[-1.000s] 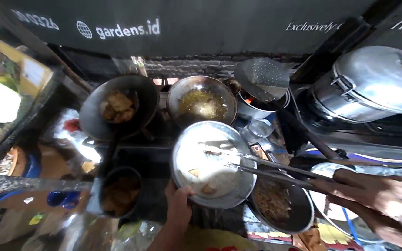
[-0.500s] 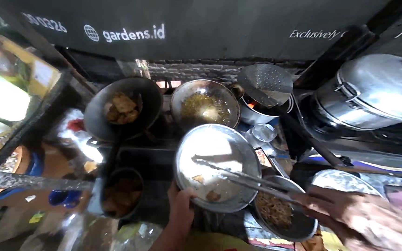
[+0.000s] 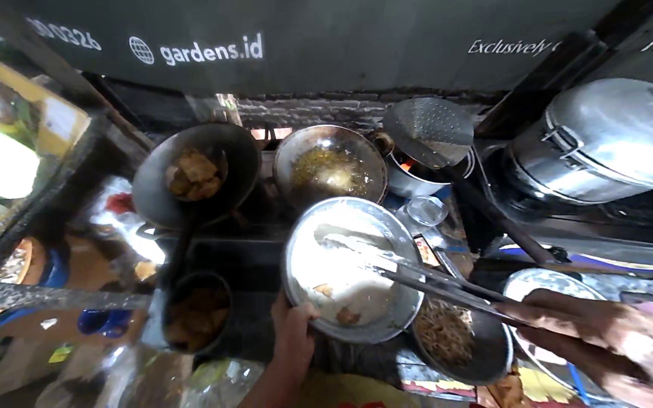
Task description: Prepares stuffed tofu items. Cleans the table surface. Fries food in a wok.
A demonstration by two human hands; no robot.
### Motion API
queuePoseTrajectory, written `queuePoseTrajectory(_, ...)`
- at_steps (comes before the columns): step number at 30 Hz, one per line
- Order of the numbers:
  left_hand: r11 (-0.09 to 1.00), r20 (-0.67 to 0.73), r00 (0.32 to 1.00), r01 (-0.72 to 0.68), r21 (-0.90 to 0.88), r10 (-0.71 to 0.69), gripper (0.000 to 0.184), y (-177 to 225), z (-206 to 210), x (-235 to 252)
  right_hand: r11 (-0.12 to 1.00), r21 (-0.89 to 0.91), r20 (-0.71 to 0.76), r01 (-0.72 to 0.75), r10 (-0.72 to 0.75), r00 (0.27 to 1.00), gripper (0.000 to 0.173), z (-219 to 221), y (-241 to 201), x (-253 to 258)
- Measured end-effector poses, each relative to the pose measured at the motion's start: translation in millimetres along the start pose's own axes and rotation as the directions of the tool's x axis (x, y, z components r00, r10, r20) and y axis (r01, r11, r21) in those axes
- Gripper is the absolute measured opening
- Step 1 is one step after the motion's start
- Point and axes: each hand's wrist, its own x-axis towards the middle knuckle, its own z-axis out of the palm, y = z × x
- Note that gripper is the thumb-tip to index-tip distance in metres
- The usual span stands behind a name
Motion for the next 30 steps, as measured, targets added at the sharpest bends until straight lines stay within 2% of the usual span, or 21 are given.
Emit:
queuePoseTrajectory(3, 1.0, 0.005, 1.0, 0.001, -0.012, -0.001, 0.066, 0, 2, 0, 1.0, -0.02, 0.051, 0.01, -0.009, 0.999, 0.032, -1, 12, 2)
queuePoseTrajectory(8, 1.0, 0.018, 1.0, -0.017, -0.018, 0.017, 0.066, -1, 1, -1, 0.994, -0.088, -0.053, 0.064, -0.069, 0.996, 0.034, 29, 17, 11)
queuePoseTrajectory(15, 1.0, 0.004, 1.0, -0.005, -0.024, 0.005, 0.067, -1, 2, -2, 0.999, -0.009, -0.035, 0.04, -0.041, 0.999, 0.033, 11, 5, -1)
queuePoseTrajectory(18, 1.0, 0.012, 1.0, -0.016, -0.016, 0.016, 0.065, -1, 1, -2, 0.997, -0.081, -0.027, 0.0, -0.002, 1.0, 0.032, 9, -8, 0)
queuePoseTrajectory(21, 0.999, 0.036, 0.999, -0.04, -0.006, 0.04, 0.062, -1, 2, -2, 0.983, -0.179, -0.072, 0.027, -0.04, 0.997, 0.035, 29, -13, 10)
queuePoseTrajectory(23, 0.999, 0.035, 0.999, -0.037, 0.001, 0.037, 0.063, 0, 2, -2, 0.989, -0.122, -0.102, 0.081, -0.094, 0.99, 0.036, 43, -4, 17)
queuePoseTrajectory(26, 0.999, 0.022, 0.999, -0.026, 0.026, 0.025, 0.062, 1, 1, -2, 0.98, 0.141, -0.125, 0.141, -0.123, 0.984, 0.034, 51, 22, 21)
queuePoseTrajectory(28, 1.0, 0.026, 1.0, -0.011, 0.014, 0.011, 0.064, 2, 1, -3, 0.934, 0.339, -0.086, 0.113, -0.089, 0.992, 0.033, 49, 35, 19)
queuePoseTrajectory(30, 1.0, 0.032, 0.999, -0.011, -0.011, 0.011, 0.064, 3, 0, -2, 0.896, 0.439, -0.057, 0.068, -0.048, 0.997, 0.033, 46, 39, 15)
